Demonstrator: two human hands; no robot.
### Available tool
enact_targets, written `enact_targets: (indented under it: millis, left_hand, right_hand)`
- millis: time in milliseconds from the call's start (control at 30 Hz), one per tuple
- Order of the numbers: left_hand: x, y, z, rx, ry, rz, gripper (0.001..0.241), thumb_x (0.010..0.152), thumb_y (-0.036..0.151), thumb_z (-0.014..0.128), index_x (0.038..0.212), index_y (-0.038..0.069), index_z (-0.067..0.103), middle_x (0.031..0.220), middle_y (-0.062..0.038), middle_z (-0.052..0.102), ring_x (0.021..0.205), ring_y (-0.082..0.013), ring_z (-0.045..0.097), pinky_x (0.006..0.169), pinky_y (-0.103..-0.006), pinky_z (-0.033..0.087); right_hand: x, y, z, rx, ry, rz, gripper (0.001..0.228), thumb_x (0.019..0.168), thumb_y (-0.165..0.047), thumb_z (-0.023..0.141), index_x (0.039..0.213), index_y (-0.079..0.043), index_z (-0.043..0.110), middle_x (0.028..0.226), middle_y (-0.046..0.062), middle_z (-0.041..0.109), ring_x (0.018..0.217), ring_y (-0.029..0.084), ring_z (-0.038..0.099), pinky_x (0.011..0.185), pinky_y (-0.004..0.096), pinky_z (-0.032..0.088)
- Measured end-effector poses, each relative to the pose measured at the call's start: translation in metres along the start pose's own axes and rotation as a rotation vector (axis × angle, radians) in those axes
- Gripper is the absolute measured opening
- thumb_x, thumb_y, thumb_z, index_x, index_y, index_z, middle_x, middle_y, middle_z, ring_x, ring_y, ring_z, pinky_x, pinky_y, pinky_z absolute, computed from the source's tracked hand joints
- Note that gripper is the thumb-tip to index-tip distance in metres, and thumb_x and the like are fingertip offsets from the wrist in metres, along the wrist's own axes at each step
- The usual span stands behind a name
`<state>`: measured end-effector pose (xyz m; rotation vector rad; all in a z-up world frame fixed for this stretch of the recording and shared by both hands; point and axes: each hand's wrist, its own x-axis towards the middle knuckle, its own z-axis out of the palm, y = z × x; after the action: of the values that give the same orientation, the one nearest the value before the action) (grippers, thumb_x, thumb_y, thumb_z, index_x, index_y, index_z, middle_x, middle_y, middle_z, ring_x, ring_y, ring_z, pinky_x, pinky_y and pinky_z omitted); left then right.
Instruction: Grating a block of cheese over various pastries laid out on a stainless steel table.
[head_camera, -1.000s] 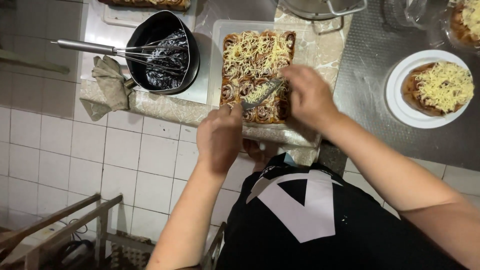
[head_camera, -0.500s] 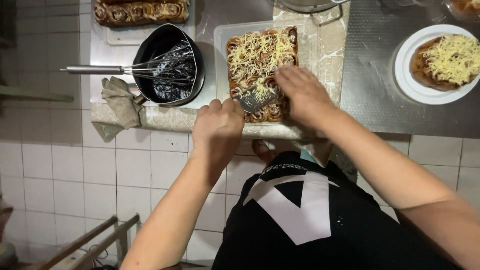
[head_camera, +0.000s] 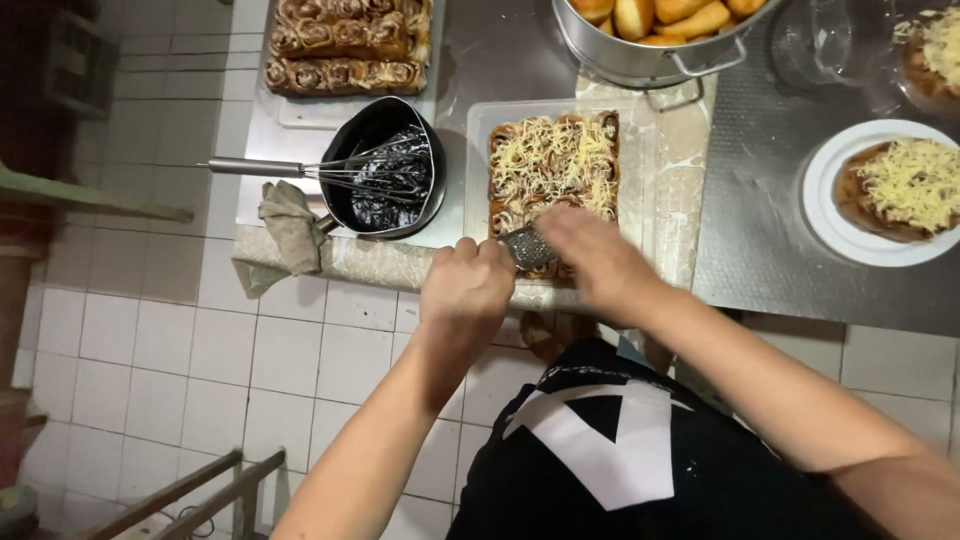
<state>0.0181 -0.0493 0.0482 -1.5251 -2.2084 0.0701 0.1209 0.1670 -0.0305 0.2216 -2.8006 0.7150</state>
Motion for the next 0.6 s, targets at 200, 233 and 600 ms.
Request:
enact_targets:
  millis: [200, 233, 600]
  left_hand:
    - [0.004, -0.004, -0.014, 0.006, 0.057, 0.010, 0.017, 0.087, 0.005, 0.064, 0.072, 0.013, 0.068, 0.061, -0.002, 0.053, 0.057, -0.0240, 0.059, 0.051, -0.0388, 0.045]
    - [0.001, -0.006, -0.017, 0.002, 0.040, -0.006, 0.014, 0.087, 0.006, 0.067, 0.075, 0.011, 0.071, 0.062, -0.003, 0.057, 0.058, -0.0243, 0.062, 0.052, -0.0379, 0.047]
    - [-0.017, -0.007, -0.023, 0.119, -0.116, -0.071, 0.005, 0.089, 0.018, 0.074, 0.086, 0.020, 0.078, 0.070, 0.002, 0.068, 0.063, -0.0169, 0.067, 0.059, -0.0328, 0.052]
  right_hand:
    - [-0.001, 0.007, 0.004, 0.349, 0.106, -0.243, 0.046, 0.103, 0.006, 0.043, 0.147, 0.005, 0.054, 0.154, 0.022, 0.057, 0.146, 0.036, 0.049, 0.124, 0.048, 0.038]
    - [-0.007, 0.011, -0.009, 0.110, -0.104, -0.045, 0.061, 0.090, 0.010, 0.048, 0.150, 0.001, 0.053, 0.159, 0.021, 0.051, 0.151, 0.037, 0.042, 0.126, 0.049, 0.032]
    - [-0.009, 0.010, -0.033, 0.085, -0.165, 0.092, 0.080, 0.077, 0.023, 0.058, 0.152, -0.005, 0.055, 0.154, 0.018, 0.057, 0.148, 0.036, 0.047, 0.127, 0.050, 0.028]
